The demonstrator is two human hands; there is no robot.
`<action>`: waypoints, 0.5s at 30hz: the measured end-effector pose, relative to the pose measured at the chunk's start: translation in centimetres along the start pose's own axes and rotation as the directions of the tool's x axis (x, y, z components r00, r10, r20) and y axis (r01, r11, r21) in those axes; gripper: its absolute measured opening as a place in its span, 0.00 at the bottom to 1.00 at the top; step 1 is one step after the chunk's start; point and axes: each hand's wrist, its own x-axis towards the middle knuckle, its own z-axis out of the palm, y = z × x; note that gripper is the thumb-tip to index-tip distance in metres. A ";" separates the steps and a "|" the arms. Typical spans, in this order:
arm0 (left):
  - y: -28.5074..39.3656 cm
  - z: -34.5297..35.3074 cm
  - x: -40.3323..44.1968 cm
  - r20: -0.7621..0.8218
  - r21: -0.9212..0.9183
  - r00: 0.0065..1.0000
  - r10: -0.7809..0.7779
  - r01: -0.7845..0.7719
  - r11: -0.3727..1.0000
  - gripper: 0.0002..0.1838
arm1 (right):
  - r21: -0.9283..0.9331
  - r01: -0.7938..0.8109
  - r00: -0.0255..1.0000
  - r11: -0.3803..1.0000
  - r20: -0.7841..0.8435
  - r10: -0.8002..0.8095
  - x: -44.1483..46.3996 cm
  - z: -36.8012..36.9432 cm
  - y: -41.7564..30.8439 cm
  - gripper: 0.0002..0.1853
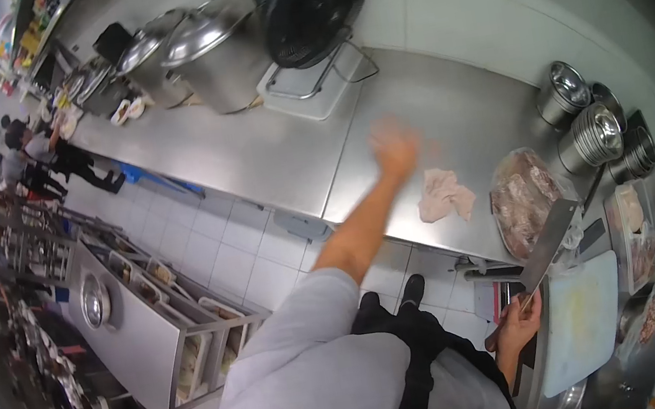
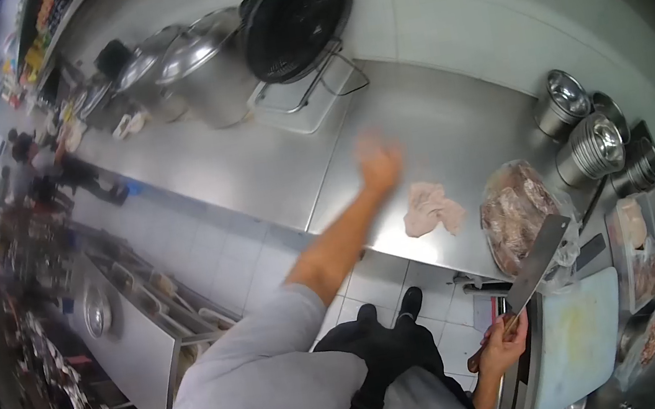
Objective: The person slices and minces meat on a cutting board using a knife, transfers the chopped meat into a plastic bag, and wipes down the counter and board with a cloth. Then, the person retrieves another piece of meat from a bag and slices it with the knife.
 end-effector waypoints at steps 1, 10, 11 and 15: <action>-3.6 0.5 3.8 -0.136 0.022 0.989 -0.051 0.054 0.998 0.37 | -0.008 -0.018 1.000 1.000 0.003 0.018 0.5 -0.2 -0.1 0.30; -16.6 -8.1 15.8 0.017 0.284 0.968 -0.249 0.234 0.930 0.17 | -0.079 -0.101 0.995 0.992 0.000 0.101 6.9 -1.2 2.5 0.31; -17.0 -8.0 15.4 -0.025 0.269 0.975 -0.219 0.218 0.938 0.15 | -0.077 -0.126 0.992 0.989 0.006 0.127 7.5 -0.9 2.3 0.31; -19.4 -8.0 14.7 -0.128 0.210 0.989 -0.076 0.102 0.972 0.11 | -0.088 -0.174 0.982 0.981 0.060 0.180 10.1 0.4 1.3 0.31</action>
